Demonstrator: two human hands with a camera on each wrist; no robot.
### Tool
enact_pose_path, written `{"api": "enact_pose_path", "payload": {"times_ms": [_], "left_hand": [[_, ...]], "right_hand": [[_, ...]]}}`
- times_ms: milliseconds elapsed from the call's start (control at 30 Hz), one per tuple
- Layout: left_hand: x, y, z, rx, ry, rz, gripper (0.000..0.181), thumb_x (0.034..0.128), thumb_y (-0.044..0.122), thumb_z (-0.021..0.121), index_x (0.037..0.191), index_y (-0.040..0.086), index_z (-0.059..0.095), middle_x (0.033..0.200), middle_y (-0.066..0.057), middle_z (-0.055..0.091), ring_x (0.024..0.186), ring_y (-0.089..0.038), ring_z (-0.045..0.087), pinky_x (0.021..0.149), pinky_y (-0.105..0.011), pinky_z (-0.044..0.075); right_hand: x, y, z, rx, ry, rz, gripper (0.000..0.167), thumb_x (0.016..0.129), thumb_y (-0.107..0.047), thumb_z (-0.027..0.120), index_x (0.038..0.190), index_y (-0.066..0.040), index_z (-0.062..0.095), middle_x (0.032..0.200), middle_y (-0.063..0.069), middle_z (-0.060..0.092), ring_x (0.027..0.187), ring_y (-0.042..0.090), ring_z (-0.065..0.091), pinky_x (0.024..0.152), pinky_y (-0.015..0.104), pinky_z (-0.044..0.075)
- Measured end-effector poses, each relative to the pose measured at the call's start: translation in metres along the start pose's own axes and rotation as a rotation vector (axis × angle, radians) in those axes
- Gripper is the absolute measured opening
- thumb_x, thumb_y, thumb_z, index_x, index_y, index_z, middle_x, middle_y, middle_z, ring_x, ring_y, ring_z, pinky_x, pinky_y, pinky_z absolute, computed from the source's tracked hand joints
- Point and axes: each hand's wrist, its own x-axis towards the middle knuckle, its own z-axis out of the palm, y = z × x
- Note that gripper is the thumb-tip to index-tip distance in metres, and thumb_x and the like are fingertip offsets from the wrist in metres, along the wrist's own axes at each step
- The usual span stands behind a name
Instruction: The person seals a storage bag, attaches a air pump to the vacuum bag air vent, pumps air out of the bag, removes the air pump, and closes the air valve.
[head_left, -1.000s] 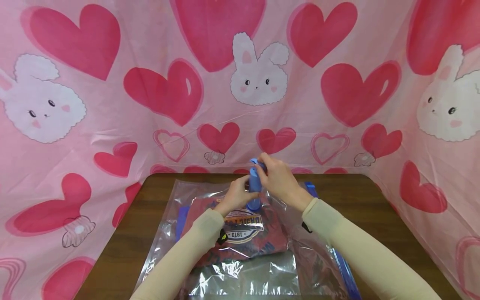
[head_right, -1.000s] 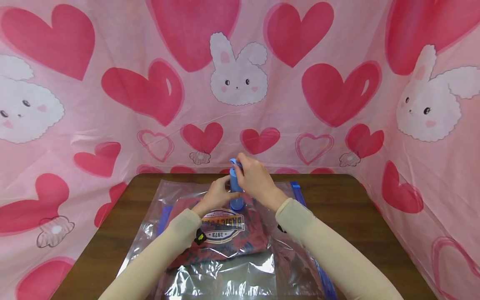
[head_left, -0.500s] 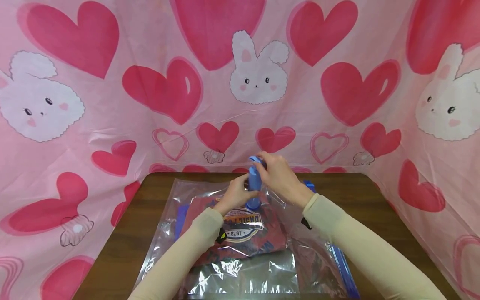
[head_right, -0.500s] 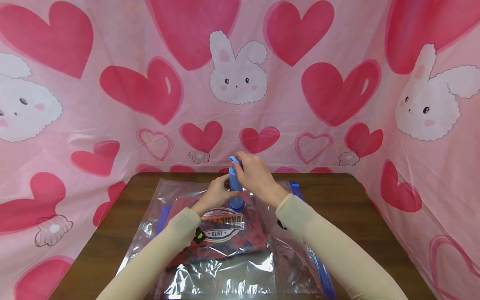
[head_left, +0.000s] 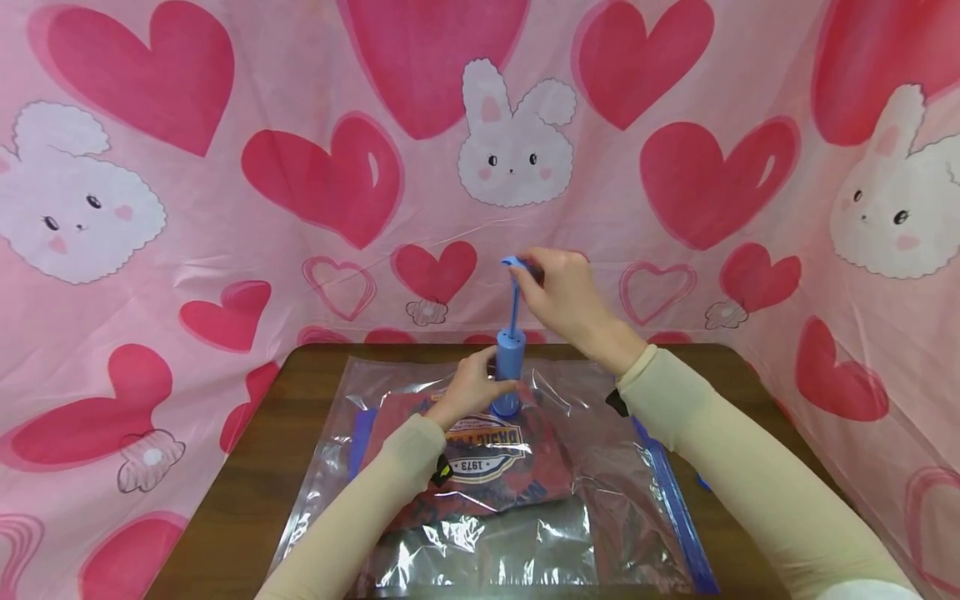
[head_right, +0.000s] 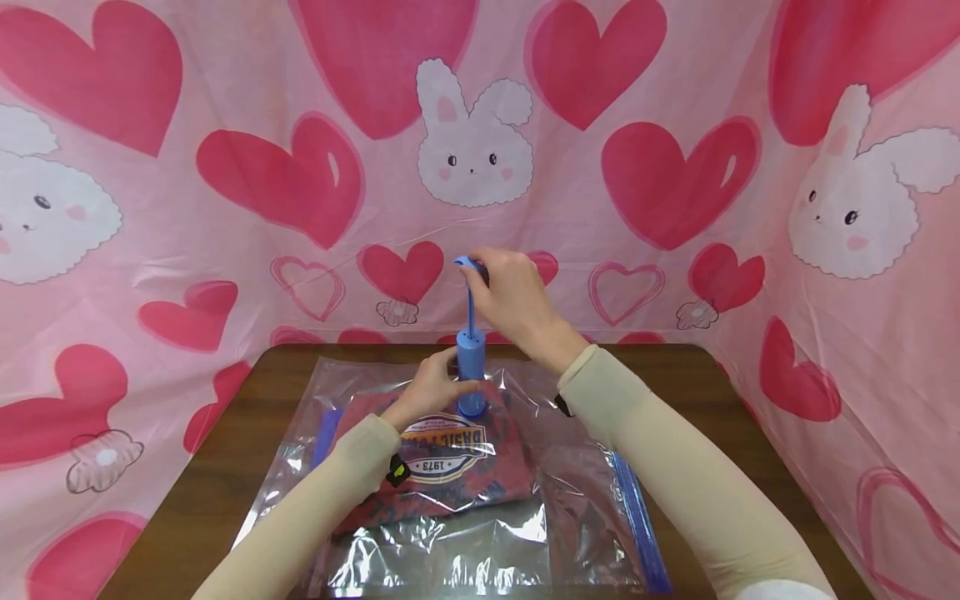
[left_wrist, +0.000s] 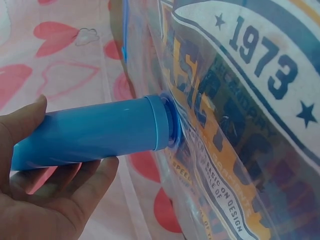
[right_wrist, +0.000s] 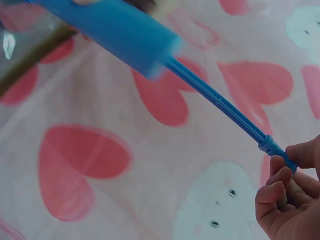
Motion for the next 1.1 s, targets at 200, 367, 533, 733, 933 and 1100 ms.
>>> {"api": "enact_pose_path", "payload": {"times_ms": [200, 367, 533, 733, 933, 1100], "left_hand": [[0.000, 0.001, 0.000, 0.013, 0.013, 0.013, 0.054, 0.0902, 0.017, 0.086, 0.137, 0.006, 0.063, 0.123, -0.014, 0.073, 0.111, -0.032, 0.071, 0.096, -0.051, 0.057], [0.000, 0.000, 0.000, 0.017, 0.016, 0.014, 0.053, 0.0898, 0.019, 0.087, 0.136, 0.006, 0.064, 0.123, -0.014, 0.073, 0.111, -0.032, 0.071, 0.097, -0.050, 0.057], [0.000, 0.000, 0.001, 0.012, 0.006, 0.007, 0.054, 0.0901, 0.019, 0.087, 0.137, 0.005, 0.064, 0.123, -0.014, 0.073, 0.112, -0.033, 0.070, 0.098, -0.052, 0.056], [0.000, 0.001, 0.000, 0.007, 0.002, 0.022, 0.054, 0.0903, 0.018, 0.086, 0.137, 0.004, 0.063, 0.123, -0.015, 0.073, 0.112, -0.035, 0.070, 0.097, -0.053, 0.056], [0.000, -0.001, 0.000, -0.008, -0.003, 0.017, 0.055, 0.0916, 0.019, 0.085, 0.139, 0.005, 0.062, 0.126, -0.014, 0.072, 0.112, -0.033, 0.070, 0.097, -0.054, 0.056], [-0.001, -0.002, 0.000, -0.009, -0.012, 0.019, 0.056, 0.0934, 0.018, 0.083, 0.142, 0.005, 0.060, 0.129, -0.014, 0.071, 0.113, -0.033, 0.070, 0.097, -0.055, 0.056]], "right_hand": [[0.020, -0.009, -0.016, -0.013, 0.016, -0.027, 0.015, 0.101, -0.008, 0.071, 0.108, 0.006, 0.074, 0.073, 0.007, 0.067, 0.057, 0.017, 0.055, 0.055, 0.032, 0.049], [0.021, -0.011, -0.018, -0.016, 0.021, 0.006, 0.016, 0.102, -0.010, 0.070, 0.109, 0.004, 0.074, 0.076, 0.007, 0.068, 0.061, 0.018, 0.055, 0.058, 0.032, 0.050], [0.013, -0.009, -0.015, -0.013, 0.065, 0.012, 0.017, 0.101, -0.009, 0.071, 0.110, 0.006, 0.074, 0.080, 0.009, 0.068, 0.062, 0.019, 0.055, 0.059, 0.034, 0.052], [0.004, -0.004, -0.006, -0.014, 0.098, -0.020, 0.016, 0.100, -0.006, 0.072, 0.109, 0.008, 0.073, 0.081, 0.011, 0.069, 0.062, 0.019, 0.057, 0.058, 0.035, 0.054], [-0.015, 0.004, 0.009, -0.002, 0.051, 0.000, 0.019, 0.099, -0.006, 0.073, 0.111, 0.009, 0.073, 0.081, 0.010, 0.068, 0.062, 0.018, 0.055, 0.057, 0.033, 0.053], [-0.031, 0.009, 0.020, -0.010, 0.009, 0.040, 0.022, 0.099, -0.007, 0.074, 0.115, 0.008, 0.071, 0.082, 0.010, 0.067, 0.061, 0.017, 0.054, 0.056, 0.032, 0.054]]}}
